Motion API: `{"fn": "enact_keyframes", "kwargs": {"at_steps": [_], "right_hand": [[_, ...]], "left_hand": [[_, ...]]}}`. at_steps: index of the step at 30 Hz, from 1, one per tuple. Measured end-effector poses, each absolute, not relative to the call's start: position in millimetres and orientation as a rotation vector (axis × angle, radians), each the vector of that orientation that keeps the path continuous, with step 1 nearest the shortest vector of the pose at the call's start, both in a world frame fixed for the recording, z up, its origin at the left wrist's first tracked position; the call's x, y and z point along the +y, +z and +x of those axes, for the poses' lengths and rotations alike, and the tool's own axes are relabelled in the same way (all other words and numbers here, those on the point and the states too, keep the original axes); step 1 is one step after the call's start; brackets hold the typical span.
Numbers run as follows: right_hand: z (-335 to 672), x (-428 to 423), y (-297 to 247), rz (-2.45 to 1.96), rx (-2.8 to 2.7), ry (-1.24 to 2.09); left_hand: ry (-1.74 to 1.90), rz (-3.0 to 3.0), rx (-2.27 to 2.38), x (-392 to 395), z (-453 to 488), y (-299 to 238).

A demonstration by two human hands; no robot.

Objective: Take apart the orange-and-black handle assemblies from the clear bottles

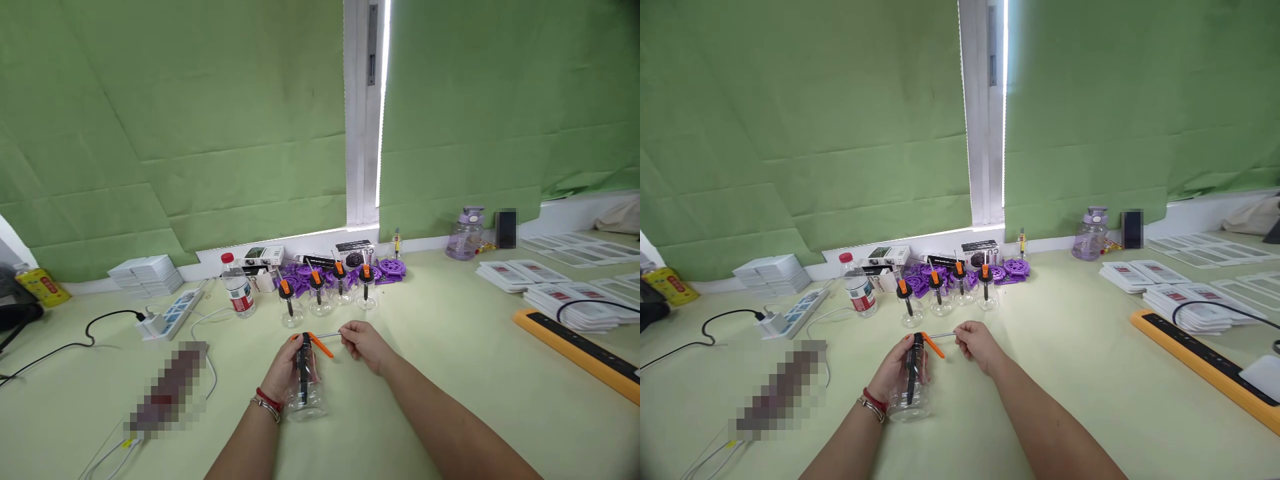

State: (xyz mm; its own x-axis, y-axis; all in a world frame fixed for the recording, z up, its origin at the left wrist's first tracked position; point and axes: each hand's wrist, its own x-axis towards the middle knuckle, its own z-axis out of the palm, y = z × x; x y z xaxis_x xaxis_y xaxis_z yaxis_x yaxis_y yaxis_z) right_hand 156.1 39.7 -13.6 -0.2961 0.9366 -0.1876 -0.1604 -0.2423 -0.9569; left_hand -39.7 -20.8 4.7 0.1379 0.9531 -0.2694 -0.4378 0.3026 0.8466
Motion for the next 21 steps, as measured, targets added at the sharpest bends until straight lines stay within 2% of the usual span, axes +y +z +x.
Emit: {"fn": "enact_keyframes", "kwargs": {"at_steps": [21], "right_hand": [[157.3, 43.3, -21.4, -1.039, -1.114, 1.652]], "left_hand": [[1.099, 0.604, 0.936, -22.6, -38.7, 10.0]]}}
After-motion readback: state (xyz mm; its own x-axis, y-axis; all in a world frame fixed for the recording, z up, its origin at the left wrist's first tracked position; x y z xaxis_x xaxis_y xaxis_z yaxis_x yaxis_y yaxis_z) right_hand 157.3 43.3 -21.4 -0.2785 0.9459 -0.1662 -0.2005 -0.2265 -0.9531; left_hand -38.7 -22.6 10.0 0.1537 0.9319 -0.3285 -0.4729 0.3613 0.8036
